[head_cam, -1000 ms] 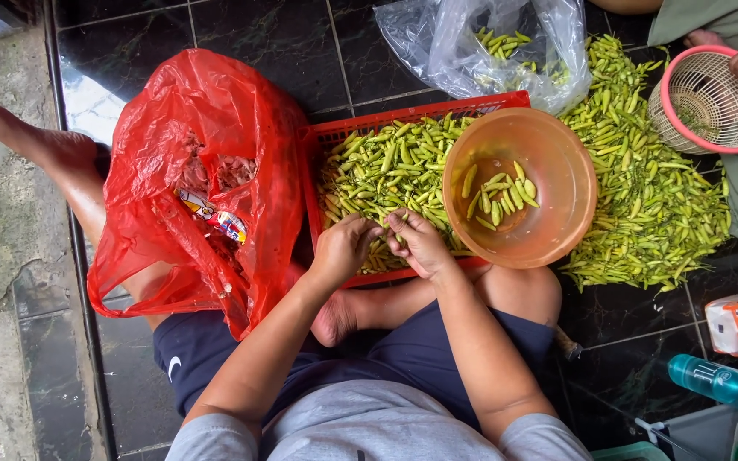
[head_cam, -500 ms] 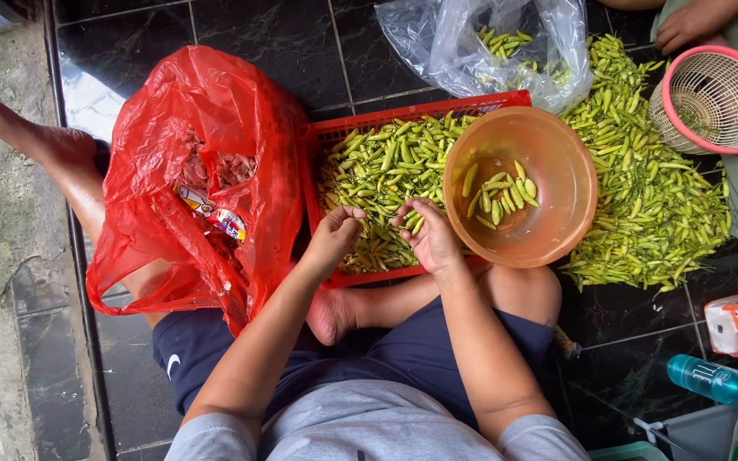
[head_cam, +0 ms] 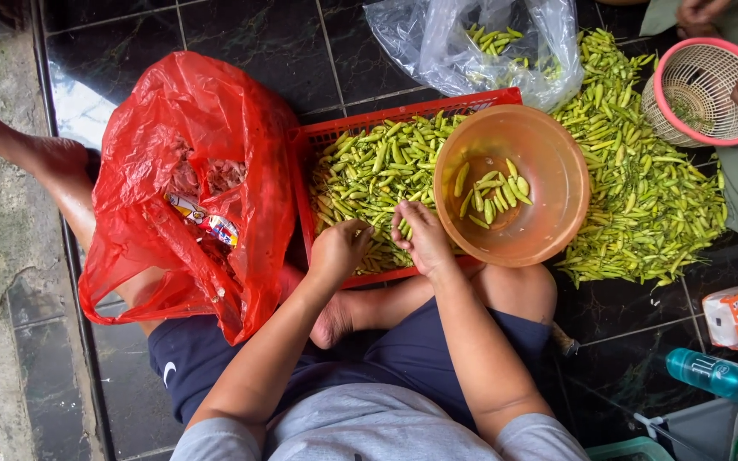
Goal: A person is manually removing the stems from green chilies and sorting them into containers while sitting on the floor.
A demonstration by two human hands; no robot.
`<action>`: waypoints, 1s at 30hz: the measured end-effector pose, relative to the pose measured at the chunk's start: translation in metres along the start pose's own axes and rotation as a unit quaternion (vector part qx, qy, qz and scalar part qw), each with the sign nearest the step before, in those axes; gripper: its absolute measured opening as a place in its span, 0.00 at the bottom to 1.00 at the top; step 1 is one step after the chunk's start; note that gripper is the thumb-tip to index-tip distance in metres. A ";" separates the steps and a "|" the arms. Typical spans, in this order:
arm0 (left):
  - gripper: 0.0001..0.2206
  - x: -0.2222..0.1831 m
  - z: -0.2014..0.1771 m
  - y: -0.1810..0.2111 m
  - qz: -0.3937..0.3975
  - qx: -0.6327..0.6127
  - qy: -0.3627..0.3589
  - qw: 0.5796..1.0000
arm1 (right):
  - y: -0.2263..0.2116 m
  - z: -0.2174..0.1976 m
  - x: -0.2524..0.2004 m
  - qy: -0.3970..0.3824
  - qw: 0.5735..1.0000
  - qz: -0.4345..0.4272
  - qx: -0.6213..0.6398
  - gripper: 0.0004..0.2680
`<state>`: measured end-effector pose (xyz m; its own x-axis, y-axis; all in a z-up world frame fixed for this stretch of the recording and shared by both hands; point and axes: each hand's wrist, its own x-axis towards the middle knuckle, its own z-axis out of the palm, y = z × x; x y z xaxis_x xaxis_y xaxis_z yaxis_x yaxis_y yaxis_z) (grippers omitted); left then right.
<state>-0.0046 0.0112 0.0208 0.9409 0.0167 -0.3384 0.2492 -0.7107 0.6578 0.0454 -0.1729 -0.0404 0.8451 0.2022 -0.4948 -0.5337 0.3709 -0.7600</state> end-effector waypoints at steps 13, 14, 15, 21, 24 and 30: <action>0.07 -0.022 -0.002 0.005 -0.028 -0.424 0.023 0.905 | 0.013 0.000 -0.003 -0.110 0.993 -0.003 -0.043 0.05; 0.06 -0.025 -0.006 0.008 -0.040 -0.480 0.008 0.876 | 0.011 0.002 -0.005 -0.123 0.992 0.014 -0.021 0.04; 0.06 -0.023 -0.004 0.007 -0.041 -0.480 0.008 0.876 | 0.009 0.001 -0.006 -0.124 0.992 0.014 -0.022 0.04; 0.05 -0.011 0.012 0.000 0.009 -0.553 -0.003 0.833 | -0.002 0.004 -0.013 -0.187 0.976 0.065 0.088 0.04; 0.04 -0.011 0.017 -0.003 0.037 -0.554 -0.018 0.831 | -0.004 0.005 -0.019 -0.207 0.968 0.079 0.121 0.05; 0.04 -0.011 0.022 -0.008 0.038 -0.586 -0.045 0.808 | -0.004 0.008 -0.024 -0.253 0.952 0.074 0.154 0.06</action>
<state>-0.0224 0.0011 0.0045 0.9560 -0.0847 -0.2808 0.2882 0.4482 0.8462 0.0279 -0.1719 -0.0220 0.7086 0.6557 -0.2608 -0.6802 0.5364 -0.4996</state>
